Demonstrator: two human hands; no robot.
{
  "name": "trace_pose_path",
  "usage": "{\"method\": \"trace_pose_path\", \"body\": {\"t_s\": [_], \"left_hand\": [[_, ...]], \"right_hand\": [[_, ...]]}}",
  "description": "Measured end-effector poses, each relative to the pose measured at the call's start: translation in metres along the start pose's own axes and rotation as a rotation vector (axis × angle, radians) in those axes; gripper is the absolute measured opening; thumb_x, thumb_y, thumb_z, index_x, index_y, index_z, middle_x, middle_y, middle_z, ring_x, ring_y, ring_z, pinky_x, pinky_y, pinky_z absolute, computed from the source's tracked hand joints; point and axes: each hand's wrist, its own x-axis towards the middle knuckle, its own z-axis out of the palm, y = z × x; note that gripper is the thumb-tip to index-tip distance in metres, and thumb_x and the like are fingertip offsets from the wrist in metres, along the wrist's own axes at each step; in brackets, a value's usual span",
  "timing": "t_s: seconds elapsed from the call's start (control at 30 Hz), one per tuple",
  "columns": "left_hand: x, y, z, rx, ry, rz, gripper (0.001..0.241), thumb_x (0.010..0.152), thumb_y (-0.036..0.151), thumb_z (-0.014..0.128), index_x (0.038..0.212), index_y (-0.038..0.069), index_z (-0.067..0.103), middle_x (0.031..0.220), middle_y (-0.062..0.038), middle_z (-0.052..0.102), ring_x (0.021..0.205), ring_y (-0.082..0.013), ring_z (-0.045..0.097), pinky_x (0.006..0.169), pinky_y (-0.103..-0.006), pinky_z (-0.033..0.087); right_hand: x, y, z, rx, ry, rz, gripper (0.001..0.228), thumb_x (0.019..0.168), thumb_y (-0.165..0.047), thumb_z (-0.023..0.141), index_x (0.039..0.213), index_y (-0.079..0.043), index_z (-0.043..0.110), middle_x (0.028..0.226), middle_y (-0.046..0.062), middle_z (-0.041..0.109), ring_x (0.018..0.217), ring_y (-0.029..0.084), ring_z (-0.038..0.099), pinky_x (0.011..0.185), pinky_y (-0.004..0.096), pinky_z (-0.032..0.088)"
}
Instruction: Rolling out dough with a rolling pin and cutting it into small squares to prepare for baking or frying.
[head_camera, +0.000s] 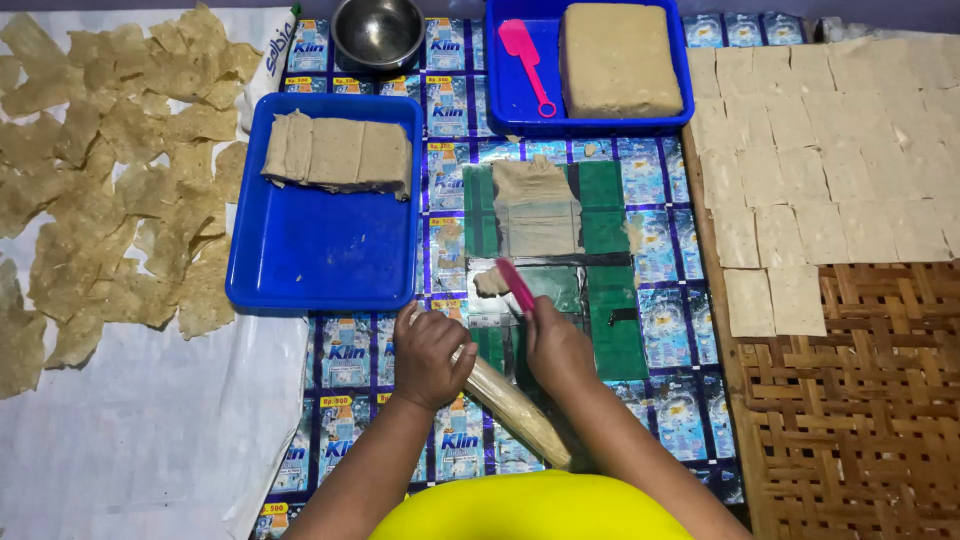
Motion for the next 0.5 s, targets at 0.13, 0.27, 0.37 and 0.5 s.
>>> {"method": "trace_pose_path", "body": {"t_s": [0.13, 0.27, 0.37, 0.5], "left_hand": [[-0.002, -0.002, 0.001, 0.015, 0.017, 0.025, 0.039, 0.101, 0.054, 0.039, 0.078, 0.028, 0.058, 0.078, 0.005, 0.062, 0.097, -0.0166, 0.064, 0.113, -0.0544, 0.031], [0.0, 0.0, -0.002, 0.004, -0.003, 0.009, 0.042, 0.101, 0.054, 0.036, 0.077, 0.028, 0.058, 0.077, 0.004, 0.063, 0.097, -0.017, 0.065, 0.113, -0.0556, 0.031], [0.0, -0.001, -0.001, -0.003, -0.017, 0.003, 0.042, 0.102, 0.053, 0.035, 0.077, 0.027, 0.058, 0.077, 0.004, 0.063, 0.097, -0.0173, 0.065, 0.113, -0.0562, 0.031], [0.0, 0.0, -0.002, -0.007, -0.03, -0.003, 0.042, 0.102, 0.053, 0.035, 0.077, 0.027, 0.057, 0.077, 0.004, 0.063, 0.098, -0.018, 0.065, 0.113, -0.0567, 0.031]], "right_hand": [[0.025, 0.047, 0.041, 0.212, 0.061, 0.164, 0.026, 0.103, -0.026, 0.046, 0.108, -0.003, 0.057, 0.095, 0.031, 0.071, 0.099, 0.054, 0.067, 0.082, 0.064, 0.052], [0.021, 0.022, 0.022, 0.186, -0.044, 0.143, 0.028, 0.102, -0.028, 0.049, 0.111, -0.007, 0.066, 0.094, 0.024, 0.075, 0.098, 0.047, 0.072, 0.08, 0.055, 0.056], [0.009, 0.004, -0.026, 0.066, -0.044, 0.142, 0.031, 0.103, -0.028, 0.048, 0.13, -0.021, 0.06, 0.104, 0.02, 0.074, 0.101, 0.045, 0.072, 0.082, 0.055, 0.058], [0.006, 0.028, -0.075, -0.261, 0.074, 0.263, 0.055, 0.103, -0.018, 0.044, 0.153, -0.041, 0.048, 0.114, 0.015, 0.065, 0.103, 0.041, 0.071, 0.086, 0.053, 0.059]]}}
